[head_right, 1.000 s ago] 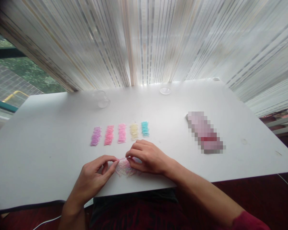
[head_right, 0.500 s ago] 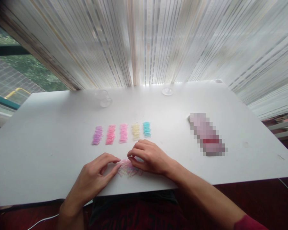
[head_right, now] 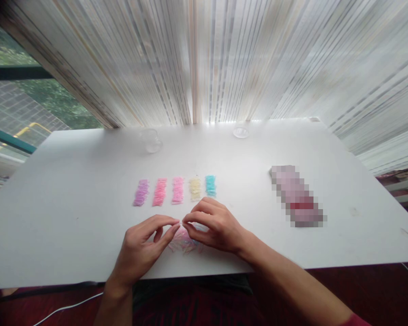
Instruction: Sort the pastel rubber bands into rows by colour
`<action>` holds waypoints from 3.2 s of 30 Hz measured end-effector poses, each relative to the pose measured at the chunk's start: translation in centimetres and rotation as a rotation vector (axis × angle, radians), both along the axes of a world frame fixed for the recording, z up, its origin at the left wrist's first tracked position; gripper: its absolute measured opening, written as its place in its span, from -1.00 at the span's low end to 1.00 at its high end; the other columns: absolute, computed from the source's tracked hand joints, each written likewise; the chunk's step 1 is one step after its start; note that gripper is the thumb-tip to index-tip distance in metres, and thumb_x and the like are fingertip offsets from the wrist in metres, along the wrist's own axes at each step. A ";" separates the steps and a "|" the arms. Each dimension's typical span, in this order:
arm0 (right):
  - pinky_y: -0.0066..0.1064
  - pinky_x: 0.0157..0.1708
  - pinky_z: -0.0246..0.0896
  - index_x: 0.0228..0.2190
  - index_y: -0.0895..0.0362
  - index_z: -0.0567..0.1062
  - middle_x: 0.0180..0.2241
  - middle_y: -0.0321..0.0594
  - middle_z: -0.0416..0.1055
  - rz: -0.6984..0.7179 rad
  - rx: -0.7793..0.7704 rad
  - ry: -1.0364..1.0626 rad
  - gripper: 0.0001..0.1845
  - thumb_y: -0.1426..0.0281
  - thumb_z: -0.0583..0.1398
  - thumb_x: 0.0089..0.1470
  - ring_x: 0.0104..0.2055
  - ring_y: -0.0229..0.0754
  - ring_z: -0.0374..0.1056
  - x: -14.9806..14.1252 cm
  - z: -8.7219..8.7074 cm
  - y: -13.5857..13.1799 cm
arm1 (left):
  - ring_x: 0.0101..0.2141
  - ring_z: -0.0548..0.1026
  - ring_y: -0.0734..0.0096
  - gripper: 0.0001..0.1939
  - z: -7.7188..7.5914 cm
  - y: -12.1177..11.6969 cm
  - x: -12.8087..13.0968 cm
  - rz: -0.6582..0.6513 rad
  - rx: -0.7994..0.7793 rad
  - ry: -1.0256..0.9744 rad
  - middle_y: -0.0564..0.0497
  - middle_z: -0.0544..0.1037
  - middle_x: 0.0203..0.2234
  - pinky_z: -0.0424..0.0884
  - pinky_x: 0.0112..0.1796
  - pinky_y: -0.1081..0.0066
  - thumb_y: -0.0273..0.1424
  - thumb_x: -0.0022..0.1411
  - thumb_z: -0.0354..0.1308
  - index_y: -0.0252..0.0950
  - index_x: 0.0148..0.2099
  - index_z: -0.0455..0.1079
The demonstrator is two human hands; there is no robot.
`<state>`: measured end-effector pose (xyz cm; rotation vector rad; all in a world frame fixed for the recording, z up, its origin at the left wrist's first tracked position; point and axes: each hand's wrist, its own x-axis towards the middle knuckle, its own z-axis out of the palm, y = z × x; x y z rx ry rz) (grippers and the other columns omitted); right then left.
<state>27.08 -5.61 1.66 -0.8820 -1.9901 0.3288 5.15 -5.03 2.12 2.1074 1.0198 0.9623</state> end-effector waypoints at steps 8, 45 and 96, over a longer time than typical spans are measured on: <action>-0.37 -0.37 0.33 -0.30 0.12 0.53 -0.42 -0.19 0.51 0.010 -0.018 -0.022 -0.91 0.53 0.23 0.20 -0.38 -0.20 0.36 -0.1 0.1 0.0 | -0.42 0.51 0.50 -0.95 0.0 0.0 -0.1 -0.004 0.012 -0.024 0.02 0.64 -0.32 0.40 -0.46 0.53 -0.49 0.34 0.26 -0.25 -0.16 0.52; -0.39 -0.32 0.25 -0.31 0.10 0.52 -0.43 -0.22 0.46 -0.050 -0.060 -0.196 -0.88 0.47 0.18 0.28 -0.36 -0.18 0.32 0.1 -1.1 0.3 | -0.51 0.42 0.52 -0.84 -0.5 2.5 -1.9 0.180 0.209 0.249 0.10 0.48 -0.47 0.33 -0.44 0.50 -0.33 0.38 0.21 -0.20 -0.16 0.63; -0.35 -0.33 0.25 -0.31 0.11 0.52 -0.46 -0.22 0.47 -0.014 -0.115 -0.274 -0.85 0.49 0.15 0.27 -0.38 -0.17 0.33 0.4 -1.4 0.3 | -0.58 0.25 0.54 -0.80 -1.2 4.2 -9.3 0.395 0.252 0.383 0.16 0.23 -0.58 0.25 -0.45 0.49 -0.33 0.34 0.19 -0.27 -0.19 0.63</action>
